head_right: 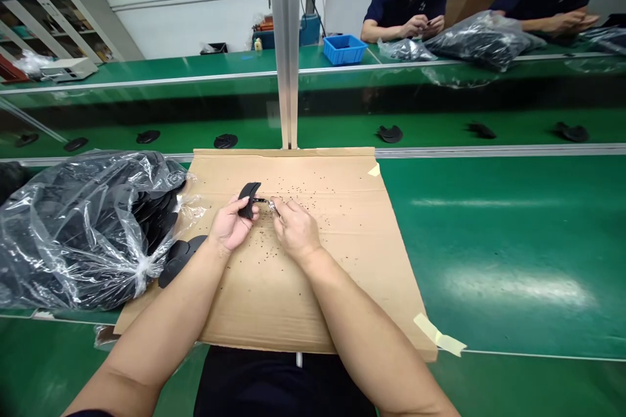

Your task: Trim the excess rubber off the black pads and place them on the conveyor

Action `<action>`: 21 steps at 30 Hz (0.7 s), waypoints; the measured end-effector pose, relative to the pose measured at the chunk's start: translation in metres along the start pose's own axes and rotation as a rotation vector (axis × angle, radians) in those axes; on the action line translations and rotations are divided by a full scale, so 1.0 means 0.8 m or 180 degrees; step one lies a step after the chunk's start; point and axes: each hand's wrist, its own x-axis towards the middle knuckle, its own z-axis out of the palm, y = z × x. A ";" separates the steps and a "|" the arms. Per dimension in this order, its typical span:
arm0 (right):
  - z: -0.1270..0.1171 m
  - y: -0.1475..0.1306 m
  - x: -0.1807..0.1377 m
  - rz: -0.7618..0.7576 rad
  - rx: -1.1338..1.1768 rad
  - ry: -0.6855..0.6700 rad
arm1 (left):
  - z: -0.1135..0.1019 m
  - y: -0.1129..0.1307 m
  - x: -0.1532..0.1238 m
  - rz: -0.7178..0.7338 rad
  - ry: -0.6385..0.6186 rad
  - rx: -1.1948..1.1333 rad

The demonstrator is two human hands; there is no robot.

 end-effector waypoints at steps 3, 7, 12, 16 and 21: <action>-0.001 -0.001 0.001 0.0149 0.0284 0.0088 | -0.005 0.001 0.005 0.0133 0.0063 -0.0036; -0.003 0.000 0.000 0.0218 0.0349 0.0101 | -0.010 0.005 0.011 0.0061 0.0130 -0.0075; -0.003 -0.003 -0.004 0.0011 0.0455 -0.0056 | -0.005 0.012 0.010 -0.0291 0.0209 -0.0139; -0.004 -0.006 -0.005 -0.0281 0.0523 -0.0338 | -0.004 0.015 0.007 -0.0452 0.0112 -0.0115; -0.008 -0.009 -0.004 -0.0406 0.0380 -0.0566 | -0.004 0.015 0.005 -0.0759 -0.0184 -0.0083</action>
